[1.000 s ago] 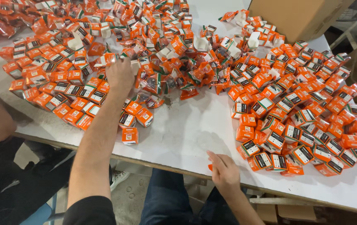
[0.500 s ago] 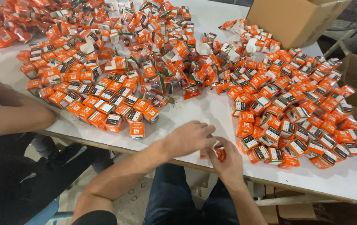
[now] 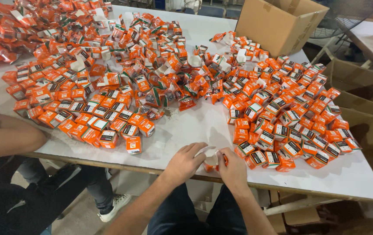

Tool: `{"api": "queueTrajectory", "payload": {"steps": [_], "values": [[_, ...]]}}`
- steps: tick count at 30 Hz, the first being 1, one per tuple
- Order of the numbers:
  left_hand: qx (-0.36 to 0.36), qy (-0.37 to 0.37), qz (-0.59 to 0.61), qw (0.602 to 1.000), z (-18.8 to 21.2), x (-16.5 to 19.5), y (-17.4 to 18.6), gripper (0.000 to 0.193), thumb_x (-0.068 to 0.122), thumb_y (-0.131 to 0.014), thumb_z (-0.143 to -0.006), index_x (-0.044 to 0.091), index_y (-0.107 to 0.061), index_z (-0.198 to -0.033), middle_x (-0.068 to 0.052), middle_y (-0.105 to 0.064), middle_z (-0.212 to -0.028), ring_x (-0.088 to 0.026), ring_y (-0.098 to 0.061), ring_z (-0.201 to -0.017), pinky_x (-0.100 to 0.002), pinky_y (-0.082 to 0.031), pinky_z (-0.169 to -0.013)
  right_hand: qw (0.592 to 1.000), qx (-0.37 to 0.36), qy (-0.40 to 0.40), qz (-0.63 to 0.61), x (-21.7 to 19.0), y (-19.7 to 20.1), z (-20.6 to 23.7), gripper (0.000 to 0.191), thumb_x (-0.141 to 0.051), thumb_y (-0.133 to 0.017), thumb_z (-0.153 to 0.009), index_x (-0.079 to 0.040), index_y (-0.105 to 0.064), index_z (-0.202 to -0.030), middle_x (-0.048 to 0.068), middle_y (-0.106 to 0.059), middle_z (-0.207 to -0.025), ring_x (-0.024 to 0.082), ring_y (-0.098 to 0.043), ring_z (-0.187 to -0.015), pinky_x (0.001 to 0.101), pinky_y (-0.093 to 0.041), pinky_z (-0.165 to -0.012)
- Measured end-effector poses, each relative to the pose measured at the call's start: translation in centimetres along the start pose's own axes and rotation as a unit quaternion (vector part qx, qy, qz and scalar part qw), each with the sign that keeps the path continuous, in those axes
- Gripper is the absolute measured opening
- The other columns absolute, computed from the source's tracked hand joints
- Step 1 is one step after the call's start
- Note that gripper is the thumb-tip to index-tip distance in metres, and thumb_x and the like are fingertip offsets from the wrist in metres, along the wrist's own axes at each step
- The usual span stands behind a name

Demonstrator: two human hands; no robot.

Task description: The person picks small orange packaged boxes one at a time from a large pile on a white table, opens each white paper wrapper, and places the opened item aside while sorting through the pile. Other workers at the same table handle and move the packaged items into nearby boxes and a blue bin.

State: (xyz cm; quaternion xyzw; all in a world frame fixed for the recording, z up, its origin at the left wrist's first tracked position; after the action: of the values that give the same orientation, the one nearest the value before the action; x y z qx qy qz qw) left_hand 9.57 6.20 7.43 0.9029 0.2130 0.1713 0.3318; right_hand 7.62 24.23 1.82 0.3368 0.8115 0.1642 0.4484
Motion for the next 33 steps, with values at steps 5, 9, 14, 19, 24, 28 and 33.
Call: {"api": "queueTrajectory", "payload": {"steps": [5,9,14,19,24,28,33], "values": [[0.052,0.053,0.044,0.996,1.9,0.2,-1.2,0.031,0.004,-0.078,-0.070,0.004,-0.058,-0.094,-0.019,-0.065,-0.133,-0.035,-0.068,-0.111,-0.041,-0.059,-0.088,0.991,-0.091,-0.070,0.067,0.7,-0.9,-0.1,0.020,-0.025,-0.060,-0.098,-0.006,-0.065,-0.094,0.019,-0.070,-0.072,0.040,-0.069,-0.072,0.0502,-0.050,-0.065],[0.055,0.098,0.107,0.988,2.9,0.0,-3.3,0.049,0.013,-0.089,-0.067,0.001,-0.058,-0.104,-0.021,-0.066,-0.118,-0.040,-0.067,-0.099,-0.044,-0.058,-0.081,0.988,-0.090,-0.019,0.121,0.6,-1.3,0.1,0.020,-0.024,-0.059,-0.101,-0.005,-0.063,-0.094,0.018,-0.067,-0.069,0.041,-0.066,-0.069,0.0517,-0.048,-0.062],[-0.027,0.261,0.180,0.948,3.5,-2.1,-6.8,0.045,0.010,-0.085,-0.079,0.006,-0.056,-0.114,-0.015,-0.067,-0.102,-0.030,-0.070,-0.080,-0.039,-0.057,-0.071,0.978,-0.088,-0.166,-0.089,3.1,0.0,1.4,0.030,-0.020,-0.063,-0.098,-0.006,-0.058,-0.124,0.020,-0.064,-0.088,0.034,-0.069,-0.076,0.0429,-0.053,-0.070],[0.040,0.192,0.180,0.964,3.2,-1.2,-6.2,0.056,0.007,-0.082,-0.076,0.006,-0.055,-0.126,-0.015,-0.067,-0.113,-0.029,-0.067,-0.081,-0.036,-0.056,-0.067,0.993,0.018,0.096,-0.067,0.2,4.0,3.5,0.072,0.006,-0.065,-0.083,0.009,-0.033,-0.148,0.027,-0.043,-0.136,0.050,-0.052,-0.120,0.0509,-0.040,-0.108],[-0.005,0.245,0.203,0.948,3.1,-1.4,-6.7,0.067,0.010,-0.083,-0.076,0.009,-0.054,-0.136,-0.011,-0.066,-0.108,-0.023,-0.065,-0.069,-0.036,-0.056,-0.065,0.996,-0.025,0.072,-0.039,-0.5,2.9,3.1,0.057,-0.008,-0.071,-0.091,0.006,-0.044,-0.140,0.026,-0.056,-0.135,0.043,-0.053,-0.126,0.0482,-0.043,-0.109],[-0.001,0.234,0.185,0.955,2.8,-1.3,-6.7,0.071,0.008,-0.084,-0.074,0.010,-0.055,-0.138,-0.010,-0.066,-0.102,-0.023,-0.065,-0.072,-0.037,-0.055,-0.067,0.989,-0.116,0.082,0.046,-1.4,2.1,2.0,0.051,-0.017,-0.076,-0.086,-0.001,-0.057,-0.131,0.017,-0.065,-0.128,0.035,-0.054,-0.123,0.0473,-0.045,-0.104],[0.038,0.186,0.174,0.966,2.5,-0.8,-6.5,0.070,0.006,-0.081,-0.072,0.011,-0.056,-0.137,-0.011,-0.067,-0.115,-0.026,-0.067,-0.085,-0.038,-0.057,-0.073,0.967,-0.053,0.185,0.167,-3.0,2.9,1.1,0.038,-0.026,-0.077,-0.081,-0.007,-0.069,-0.113,0.011,-0.068,-0.106,0.036,-0.057,-0.106,0.0483,-0.044,-0.092]]}}
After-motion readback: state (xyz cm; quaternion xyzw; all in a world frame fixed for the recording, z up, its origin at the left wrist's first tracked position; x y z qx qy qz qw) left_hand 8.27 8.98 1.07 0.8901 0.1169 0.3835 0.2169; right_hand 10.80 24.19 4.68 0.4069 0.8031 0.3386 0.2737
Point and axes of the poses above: each hand's wrist, its own z-axis away from the middle knuckle, its own y-axis out of the back of the hand, x = y × z, the point moved 6 cm from there along -z, towards the middle knuckle
